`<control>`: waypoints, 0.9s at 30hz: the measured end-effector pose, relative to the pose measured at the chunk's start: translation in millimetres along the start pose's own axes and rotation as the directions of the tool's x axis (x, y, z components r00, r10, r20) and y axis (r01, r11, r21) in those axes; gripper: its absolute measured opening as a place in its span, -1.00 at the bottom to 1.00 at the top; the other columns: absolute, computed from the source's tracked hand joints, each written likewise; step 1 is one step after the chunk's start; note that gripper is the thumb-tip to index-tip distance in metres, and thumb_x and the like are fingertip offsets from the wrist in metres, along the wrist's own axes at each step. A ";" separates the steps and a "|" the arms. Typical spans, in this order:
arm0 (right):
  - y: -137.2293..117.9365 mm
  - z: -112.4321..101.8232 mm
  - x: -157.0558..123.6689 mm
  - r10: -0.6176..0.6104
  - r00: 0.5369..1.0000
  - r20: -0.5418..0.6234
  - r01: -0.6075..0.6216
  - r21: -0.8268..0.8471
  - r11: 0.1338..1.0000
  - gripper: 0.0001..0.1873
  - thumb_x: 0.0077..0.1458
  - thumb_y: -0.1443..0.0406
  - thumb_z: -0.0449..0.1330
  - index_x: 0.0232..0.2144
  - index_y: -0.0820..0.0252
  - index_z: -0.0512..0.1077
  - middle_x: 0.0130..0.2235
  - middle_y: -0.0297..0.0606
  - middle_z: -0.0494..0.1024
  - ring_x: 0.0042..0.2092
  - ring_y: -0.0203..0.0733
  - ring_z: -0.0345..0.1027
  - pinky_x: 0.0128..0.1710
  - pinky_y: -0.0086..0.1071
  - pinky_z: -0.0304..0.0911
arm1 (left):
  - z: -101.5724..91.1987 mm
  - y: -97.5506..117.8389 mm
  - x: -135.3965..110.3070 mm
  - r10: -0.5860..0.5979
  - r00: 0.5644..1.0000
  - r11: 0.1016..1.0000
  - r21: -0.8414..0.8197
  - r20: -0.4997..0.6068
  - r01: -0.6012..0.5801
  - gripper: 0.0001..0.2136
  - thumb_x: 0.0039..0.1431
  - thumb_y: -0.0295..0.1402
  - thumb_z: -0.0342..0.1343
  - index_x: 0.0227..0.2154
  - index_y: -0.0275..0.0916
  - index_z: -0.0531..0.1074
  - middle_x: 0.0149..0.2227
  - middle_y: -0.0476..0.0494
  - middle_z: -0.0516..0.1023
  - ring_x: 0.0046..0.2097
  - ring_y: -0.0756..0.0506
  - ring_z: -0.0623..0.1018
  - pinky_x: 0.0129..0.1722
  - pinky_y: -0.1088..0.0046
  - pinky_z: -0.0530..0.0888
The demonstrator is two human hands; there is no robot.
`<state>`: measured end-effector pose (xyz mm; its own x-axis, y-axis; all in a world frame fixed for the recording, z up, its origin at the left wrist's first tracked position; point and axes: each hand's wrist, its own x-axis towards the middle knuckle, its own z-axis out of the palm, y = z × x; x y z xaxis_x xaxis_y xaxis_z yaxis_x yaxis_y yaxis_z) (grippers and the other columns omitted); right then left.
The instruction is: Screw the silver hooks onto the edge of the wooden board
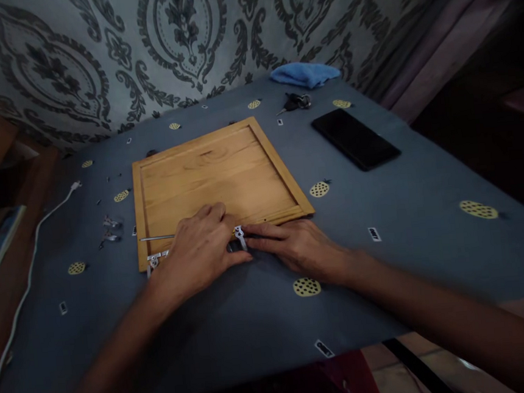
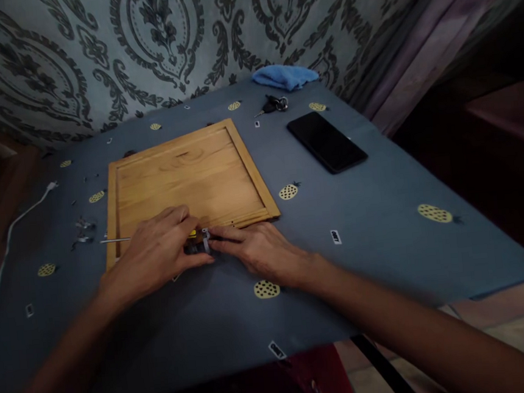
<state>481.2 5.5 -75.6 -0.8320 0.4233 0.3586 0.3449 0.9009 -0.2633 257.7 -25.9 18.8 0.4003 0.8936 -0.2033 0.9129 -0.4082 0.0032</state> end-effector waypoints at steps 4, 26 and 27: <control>-1.3 -1.1 0.7 -0.004 1.000 0.002 0.004 -0.024 1.000 -0.49 0.21 0.55 0.17 0.15 0.13 0.53 0.21 -0.17 0.58 -0.08 -0.16 0.63 -0.22 -0.34 0.52 | 1.3 -0.9 2.5 -0.003 1.000 1.000 -0.002 0.026 0.003 -0.53 0.23 0.07 0.25 -0.05 -0.25 0.52 -0.09 -0.20 0.51 0.02 -0.30 0.56 -0.12 0.20 0.52; -2.4 -5.2 -3.2 0.030 0.987 -0.159 -0.015 0.091 0.996 -0.54 0.31 0.55 0.02 0.12 0.26 0.54 0.13 -0.14 0.63 0.04 -0.19 0.61 -0.01 -0.32 0.56 | 1.0 -1.5 6.2 -0.025 0.997 0.995 -0.098 0.075 0.032 -0.68 0.24 -0.10 0.30 -0.14 -0.23 0.49 -0.16 -0.15 0.51 -0.06 -0.24 0.56 -0.14 0.25 0.50; -2.4 -4.9 -3.0 0.028 0.988 -0.151 -0.015 0.088 0.996 -0.53 0.30 0.56 0.02 0.13 0.26 0.53 0.13 -0.14 0.63 0.04 -0.19 0.61 -0.01 -0.32 0.56 | 0.6 -1.2 6.4 -0.027 0.997 0.994 -0.100 0.079 0.035 -0.69 0.25 -0.10 0.30 -0.14 -0.23 0.48 -0.16 -0.15 0.51 -0.07 -0.24 0.56 -0.14 0.26 0.50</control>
<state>485.0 2.5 -71.6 -0.7469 0.4583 0.4818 0.3179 0.8825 -0.3466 259.2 -19.8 16.9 0.3680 0.8866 -0.2801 0.9297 -0.3560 0.0944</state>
